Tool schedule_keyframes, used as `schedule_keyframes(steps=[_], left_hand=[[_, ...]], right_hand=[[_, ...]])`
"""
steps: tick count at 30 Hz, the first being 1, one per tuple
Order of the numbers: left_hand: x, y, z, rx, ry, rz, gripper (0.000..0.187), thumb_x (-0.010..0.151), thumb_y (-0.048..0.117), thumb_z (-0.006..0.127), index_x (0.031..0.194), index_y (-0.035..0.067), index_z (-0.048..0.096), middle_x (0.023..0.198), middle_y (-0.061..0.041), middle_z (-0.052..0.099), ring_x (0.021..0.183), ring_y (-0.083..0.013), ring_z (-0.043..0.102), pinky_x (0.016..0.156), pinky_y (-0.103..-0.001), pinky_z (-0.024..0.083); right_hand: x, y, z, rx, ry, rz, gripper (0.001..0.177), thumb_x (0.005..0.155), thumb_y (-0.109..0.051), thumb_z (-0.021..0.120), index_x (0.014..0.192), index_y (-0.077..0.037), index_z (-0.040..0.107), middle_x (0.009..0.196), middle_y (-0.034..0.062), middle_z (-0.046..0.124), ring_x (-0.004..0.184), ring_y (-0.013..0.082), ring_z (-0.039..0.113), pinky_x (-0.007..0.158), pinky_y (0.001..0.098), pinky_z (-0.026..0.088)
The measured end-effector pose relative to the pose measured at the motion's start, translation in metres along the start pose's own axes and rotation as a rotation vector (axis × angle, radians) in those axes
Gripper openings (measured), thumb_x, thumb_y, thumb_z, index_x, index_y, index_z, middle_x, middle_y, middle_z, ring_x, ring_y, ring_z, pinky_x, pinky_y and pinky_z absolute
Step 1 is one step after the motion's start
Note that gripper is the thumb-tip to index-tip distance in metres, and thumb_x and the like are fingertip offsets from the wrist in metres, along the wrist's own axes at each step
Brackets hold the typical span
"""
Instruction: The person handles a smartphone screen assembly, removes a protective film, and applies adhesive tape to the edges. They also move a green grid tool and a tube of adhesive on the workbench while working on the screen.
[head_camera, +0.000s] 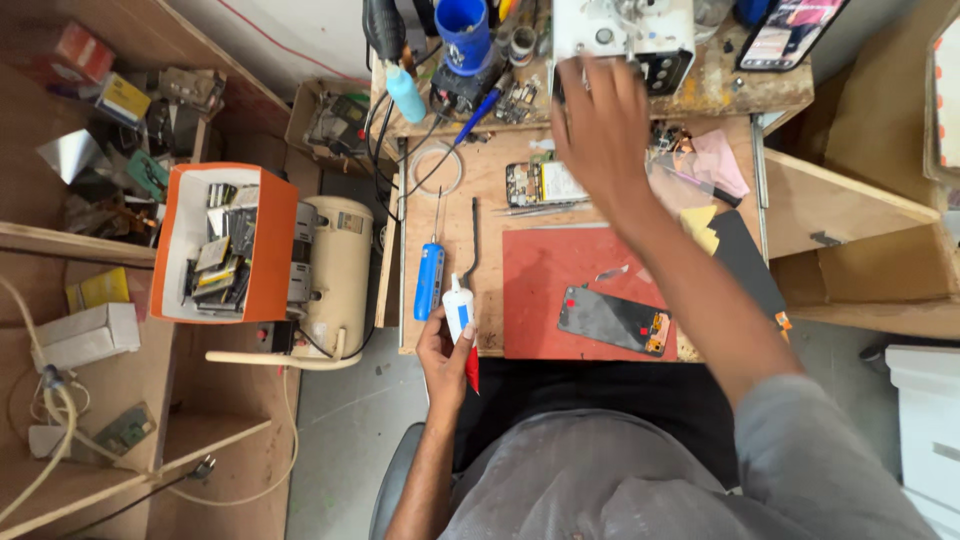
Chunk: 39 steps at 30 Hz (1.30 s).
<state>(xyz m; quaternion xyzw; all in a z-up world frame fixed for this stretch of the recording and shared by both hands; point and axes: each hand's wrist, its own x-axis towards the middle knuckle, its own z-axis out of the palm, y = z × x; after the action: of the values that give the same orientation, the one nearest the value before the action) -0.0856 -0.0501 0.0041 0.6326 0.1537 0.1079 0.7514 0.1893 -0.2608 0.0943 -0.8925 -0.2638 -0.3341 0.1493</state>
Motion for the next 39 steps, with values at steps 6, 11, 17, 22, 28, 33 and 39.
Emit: schedule_keyframes(steps=[6,11,17,22,28,33,39], left_hand=[[0.000,-0.004,0.006,0.079,0.009,-0.130,0.041,0.092,0.008,0.072,0.129,-0.005,0.059,0.099,-0.010,0.071,0.085,-0.0148,0.067,0.072,-0.029,0.054],[0.014,-0.003,0.018,0.212,-0.073,-0.016,0.048,0.090,0.006,0.073,0.133,-0.006,0.055,0.109,-0.011,0.073,0.098,-0.0136,0.071,0.081,-0.027,0.057],[0.042,-0.007,0.040,0.312,-0.207,0.163,0.056,0.090,0.008,0.076,0.137,-0.007,0.052,0.118,-0.017,0.069,0.108,-0.0226,0.067,0.092,-0.034,0.053],[0.068,-0.010,0.044,0.642,-0.148,0.114,0.061,0.083,0.020,0.080,0.134,-0.004,0.056,0.110,-0.022,0.071,0.101,-0.0299,0.071,0.087,-0.038,0.055],[0.093,-0.017,0.047,0.687,-0.180,0.162,0.062,0.082,0.022,0.081,0.132,-0.005,0.057,0.111,-0.026,0.072,0.104,-0.0352,0.072,0.089,-0.041,0.055],[0.099,-0.012,0.053,0.801,-0.169,0.152,0.064,0.081,0.024,0.081,0.132,-0.006,0.056,0.113,-0.028,0.071,0.105,-0.0384,0.071,0.089,-0.044,0.056],[0.098,-0.024,0.059,0.912,-0.101,0.284,0.063,0.082,0.027,0.081,0.132,-0.004,0.057,0.118,-0.027,0.069,0.107,-0.0425,0.067,0.089,-0.047,0.054]], right_hand=[[-0.133,-0.027,-0.071,0.335,-0.428,0.087,0.052,0.085,-0.027,0.080,0.131,-0.007,0.063,0.137,0.0131,0.059,0.132,0.0367,0.050,0.110,0.0475,0.043],[-0.206,-0.024,-0.100,0.374,-0.629,0.144,0.070,0.067,-0.031,0.083,0.130,-0.009,0.062,0.140,0.0123,0.056,0.134,0.0338,0.049,0.109,0.0460,0.041],[-0.232,-0.026,-0.097,0.354,-0.605,0.157,0.069,0.073,-0.029,0.083,0.135,-0.008,0.060,0.140,0.0110,0.055,0.133,0.0340,0.049,0.110,0.0469,0.040],[-0.233,-0.029,-0.101,0.414,-0.628,0.188,0.069,0.071,-0.023,0.084,0.135,-0.012,0.059,0.138,0.0113,0.055,0.130,0.0347,0.050,0.109,0.0476,0.041],[-0.221,-0.035,-0.099,0.474,-0.598,0.074,0.075,0.067,-0.015,0.084,0.138,-0.017,0.059,0.140,0.0120,0.052,0.132,0.0355,0.049,0.108,0.0497,0.042],[-0.217,-0.032,-0.081,0.507,-0.620,-0.027,0.076,0.068,-0.018,0.086,0.139,-0.016,0.057,0.138,0.0112,0.052,0.128,0.0348,0.051,0.108,0.0528,0.041],[-0.198,0.042,-0.049,0.433,-0.401,0.032,0.061,0.076,-0.031,0.087,0.128,-0.016,0.060,0.132,0.0075,0.062,0.126,0.0321,0.056,0.104,0.0425,0.047]])
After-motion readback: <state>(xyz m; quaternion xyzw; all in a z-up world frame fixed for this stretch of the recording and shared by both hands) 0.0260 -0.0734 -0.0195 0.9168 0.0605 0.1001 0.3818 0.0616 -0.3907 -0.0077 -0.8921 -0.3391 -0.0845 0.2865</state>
